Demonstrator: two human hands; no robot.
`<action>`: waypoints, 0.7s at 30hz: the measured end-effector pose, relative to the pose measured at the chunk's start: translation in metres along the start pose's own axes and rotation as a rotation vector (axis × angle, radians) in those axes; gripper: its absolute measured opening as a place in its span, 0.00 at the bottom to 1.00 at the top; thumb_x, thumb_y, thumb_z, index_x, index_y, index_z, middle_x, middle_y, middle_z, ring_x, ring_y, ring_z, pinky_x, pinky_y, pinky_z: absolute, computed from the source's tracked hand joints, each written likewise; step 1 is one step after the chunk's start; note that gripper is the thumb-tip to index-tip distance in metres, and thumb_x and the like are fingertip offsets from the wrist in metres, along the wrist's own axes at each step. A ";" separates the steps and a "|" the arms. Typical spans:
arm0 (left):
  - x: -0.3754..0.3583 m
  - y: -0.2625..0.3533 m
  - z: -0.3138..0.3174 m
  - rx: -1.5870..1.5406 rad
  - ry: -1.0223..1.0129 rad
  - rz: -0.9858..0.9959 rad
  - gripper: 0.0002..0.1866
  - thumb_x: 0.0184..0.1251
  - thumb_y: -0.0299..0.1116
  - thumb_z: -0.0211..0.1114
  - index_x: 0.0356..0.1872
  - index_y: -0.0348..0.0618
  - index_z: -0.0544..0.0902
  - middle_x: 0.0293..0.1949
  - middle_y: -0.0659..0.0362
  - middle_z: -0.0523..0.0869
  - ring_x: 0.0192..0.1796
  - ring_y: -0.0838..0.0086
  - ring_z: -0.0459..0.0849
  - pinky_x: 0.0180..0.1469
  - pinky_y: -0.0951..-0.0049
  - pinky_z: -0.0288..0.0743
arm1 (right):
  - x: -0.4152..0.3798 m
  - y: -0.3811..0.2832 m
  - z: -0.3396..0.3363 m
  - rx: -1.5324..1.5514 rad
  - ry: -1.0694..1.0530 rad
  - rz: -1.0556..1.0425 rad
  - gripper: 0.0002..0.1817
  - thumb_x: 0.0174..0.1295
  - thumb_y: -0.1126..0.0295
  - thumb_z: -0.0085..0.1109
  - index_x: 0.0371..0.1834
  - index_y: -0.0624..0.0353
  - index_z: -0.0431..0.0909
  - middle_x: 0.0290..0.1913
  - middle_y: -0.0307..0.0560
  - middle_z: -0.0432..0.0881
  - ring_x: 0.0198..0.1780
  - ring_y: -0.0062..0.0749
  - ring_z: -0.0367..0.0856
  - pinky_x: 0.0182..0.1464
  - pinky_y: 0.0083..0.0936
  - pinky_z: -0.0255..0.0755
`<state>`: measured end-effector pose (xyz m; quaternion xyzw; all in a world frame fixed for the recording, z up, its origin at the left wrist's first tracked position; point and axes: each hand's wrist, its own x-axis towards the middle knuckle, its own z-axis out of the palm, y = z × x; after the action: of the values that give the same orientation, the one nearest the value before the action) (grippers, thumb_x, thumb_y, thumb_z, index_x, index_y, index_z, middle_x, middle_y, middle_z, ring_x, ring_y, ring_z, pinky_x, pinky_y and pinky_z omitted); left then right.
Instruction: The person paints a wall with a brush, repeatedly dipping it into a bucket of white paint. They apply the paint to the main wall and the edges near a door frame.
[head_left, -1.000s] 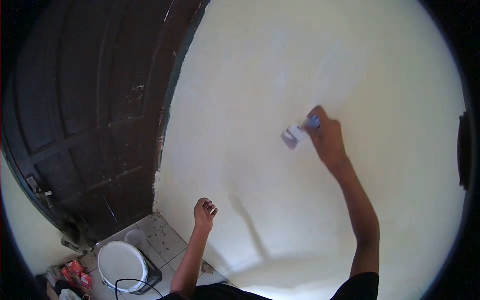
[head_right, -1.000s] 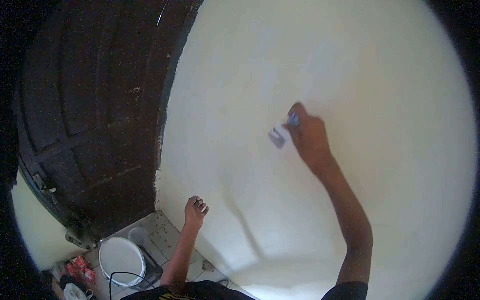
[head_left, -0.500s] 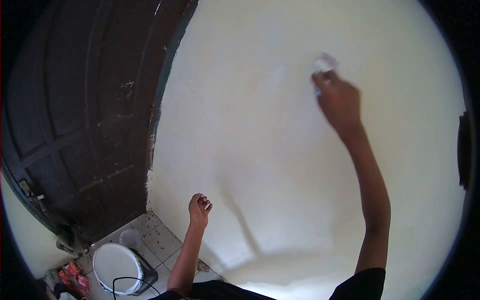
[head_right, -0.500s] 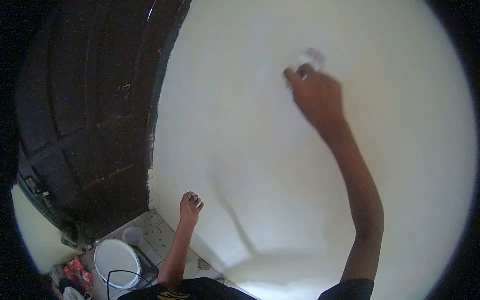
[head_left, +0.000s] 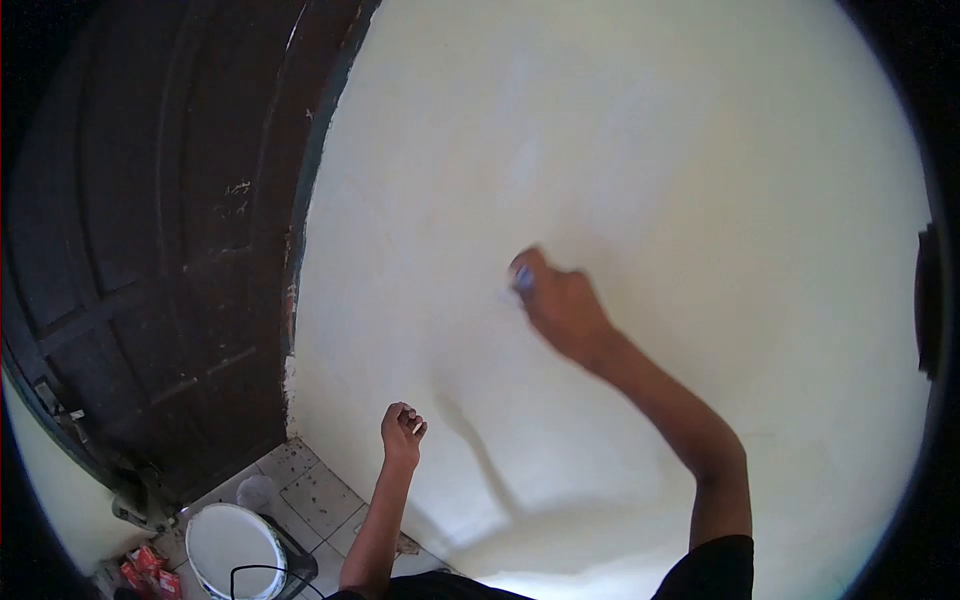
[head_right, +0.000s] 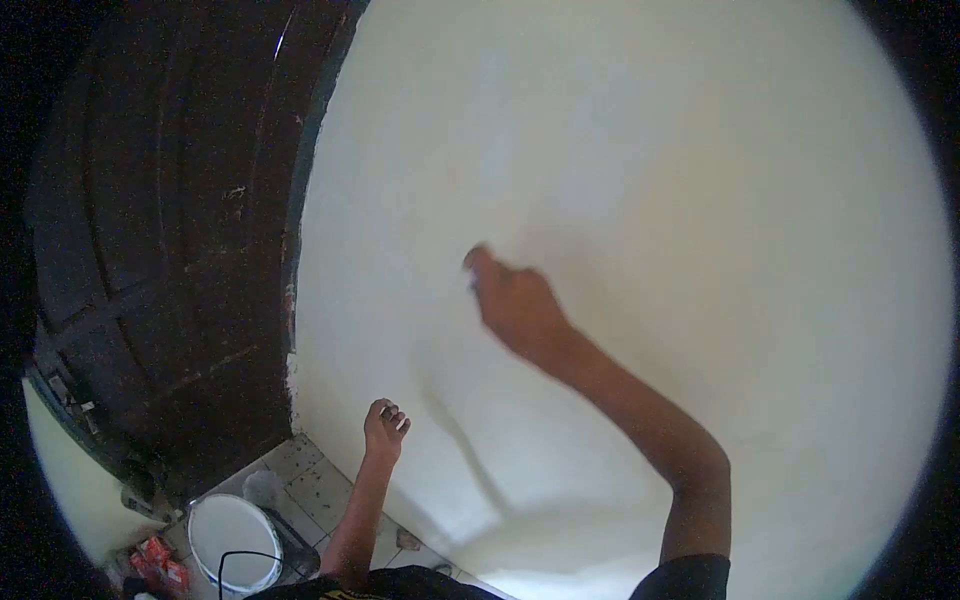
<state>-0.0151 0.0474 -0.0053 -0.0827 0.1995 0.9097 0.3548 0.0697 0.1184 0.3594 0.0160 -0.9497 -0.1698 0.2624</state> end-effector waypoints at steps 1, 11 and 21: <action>0.000 0.000 0.001 -0.001 -0.007 0.003 0.08 0.66 0.39 0.56 0.27 0.54 0.71 0.25 0.68 0.73 0.31 0.77 0.72 0.43 0.67 0.68 | 0.014 0.014 -0.017 -0.057 0.005 0.063 0.12 0.63 0.73 0.56 0.47 0.56 0.66 0.24 0.56 0.80 0.33 0.51 0.83 0.31 0.44 0.76; -0.010 0.008 -0.001 0.000 0.021 0.015 0.08 0.66 0.39 0.55 0.27 0.54 0.70 0.25 0.67 0.72 0.31 0.76 0.72 0.44 0.67 0.67 | 0.107 0.090 -0.173 -0.230 0.488 -0.104 0.15 0.62 0.73 0.58 0.47 0.57 0.64 0.27 0.60 0.81 0.32 0.58 0.81 0.33 0.46 0.74; -0.009 0.015 -0.006 0.017 -0.005 0.034 0.08 0.65 0.39 0.56 0.27 0.53 0.70 0.25 0.66 0.73 0.30 0.76 0.72 0.43 0.66 0.68 | 0.074 0.106 -0.114 -0.896 0.232 -0.369 0.20 0.59 0.75 0.52 0.56 0.48 0.71 0.35 0.50 0.77 0.34 0.38 0.82 0.27 0.32 0.78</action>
<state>-0.0188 0.0297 -0.0035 -0.0740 0.2079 0.9140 0.3405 0.0700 0.1736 0.5225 0.0885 -0.7293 -0.6018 0.3132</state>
